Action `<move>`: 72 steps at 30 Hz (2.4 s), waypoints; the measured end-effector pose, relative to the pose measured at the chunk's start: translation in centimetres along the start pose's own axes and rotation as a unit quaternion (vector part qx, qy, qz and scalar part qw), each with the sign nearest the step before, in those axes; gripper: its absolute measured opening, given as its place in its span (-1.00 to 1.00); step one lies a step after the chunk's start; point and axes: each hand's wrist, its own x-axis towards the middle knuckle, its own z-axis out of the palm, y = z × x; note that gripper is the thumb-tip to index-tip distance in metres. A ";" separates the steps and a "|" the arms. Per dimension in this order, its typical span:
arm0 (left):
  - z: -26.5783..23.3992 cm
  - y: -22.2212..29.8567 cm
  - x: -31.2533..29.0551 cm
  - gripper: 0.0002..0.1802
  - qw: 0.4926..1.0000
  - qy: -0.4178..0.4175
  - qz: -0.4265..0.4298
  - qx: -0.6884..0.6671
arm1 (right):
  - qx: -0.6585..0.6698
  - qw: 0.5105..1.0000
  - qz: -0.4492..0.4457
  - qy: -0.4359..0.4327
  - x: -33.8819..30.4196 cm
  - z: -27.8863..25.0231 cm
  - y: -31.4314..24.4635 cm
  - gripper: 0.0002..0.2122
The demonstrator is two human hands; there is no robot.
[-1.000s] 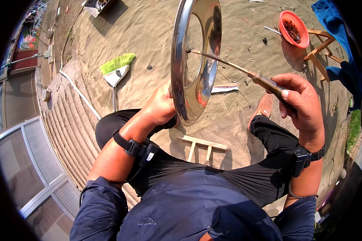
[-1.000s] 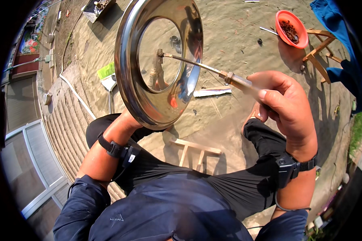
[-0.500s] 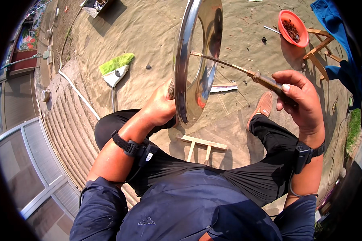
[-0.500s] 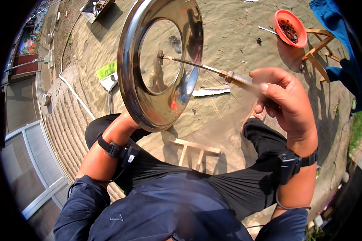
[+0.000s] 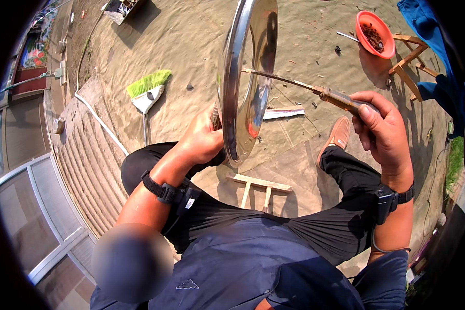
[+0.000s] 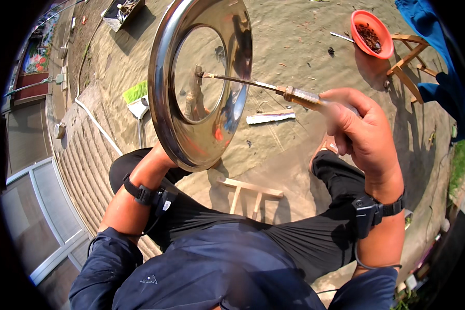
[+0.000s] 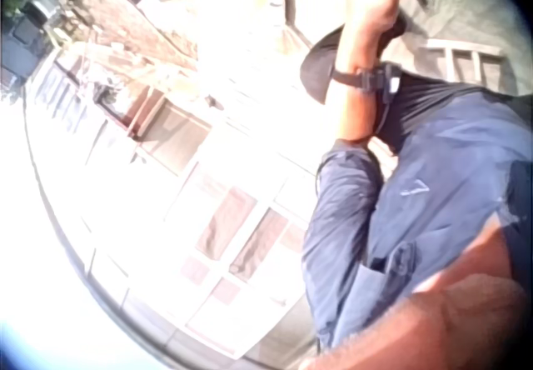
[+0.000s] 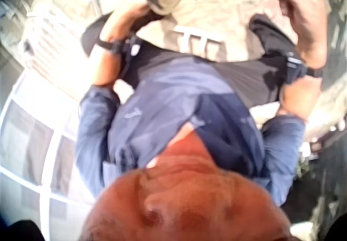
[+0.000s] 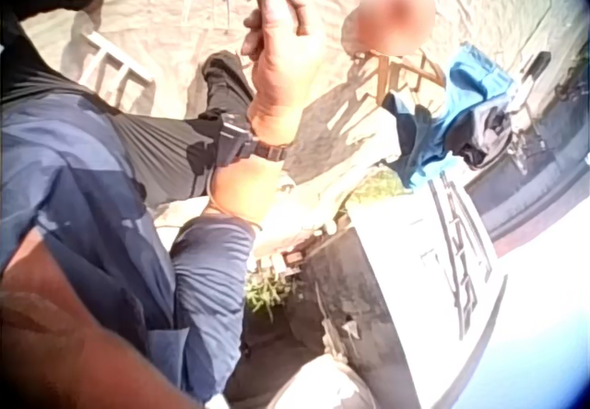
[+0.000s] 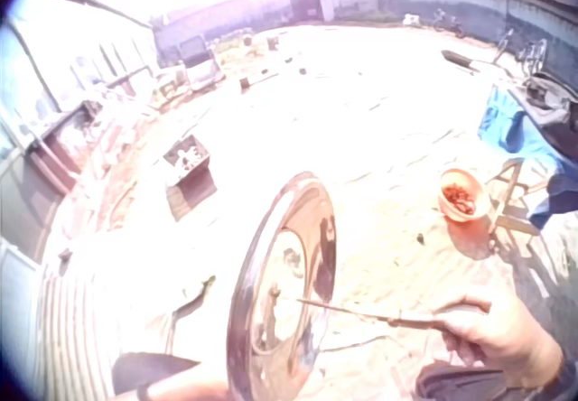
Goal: The person uses a screwdriver and pliers to tighten or adjust the handle and center screw on a metallic pot lid, then carries the lid into a kitchen and places it in a cabinet.
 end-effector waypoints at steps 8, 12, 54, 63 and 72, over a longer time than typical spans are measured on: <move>0.3 1.5 -0.1 -0.78 0.995 0.015 -0.051 -0.087 | -0.192 0.963 -0.179 0.054 -0.5 1.6 0.2 -0.71; 0.0 0.3 0.0 -0.74 0.995 0.012 -0.021 -0.098 | -0.066 0.985 -0.144 0.074 0.0 1.8 0.4 -0.72; -0.5 0.8 -0.1 -0.75 0.999 0.030 0.017 0.010 | -0.005 0.992 -0.120 0.037 -0.5 2.1 -1.1 -0.71; -0.8 -0.1 0.0 -0.74 0.999 0.027 -0.006 -0.032 | 0.069 0.997 -0.019 0.000 0.1 0.6 -0.1 -0.70; -0.7 0.7 0.3 -0.62 1.000 0.018 -0.007 -0.012 | -0.261 0.925 -0.275 0.020 -0.2 1.1 -0.7 -0.70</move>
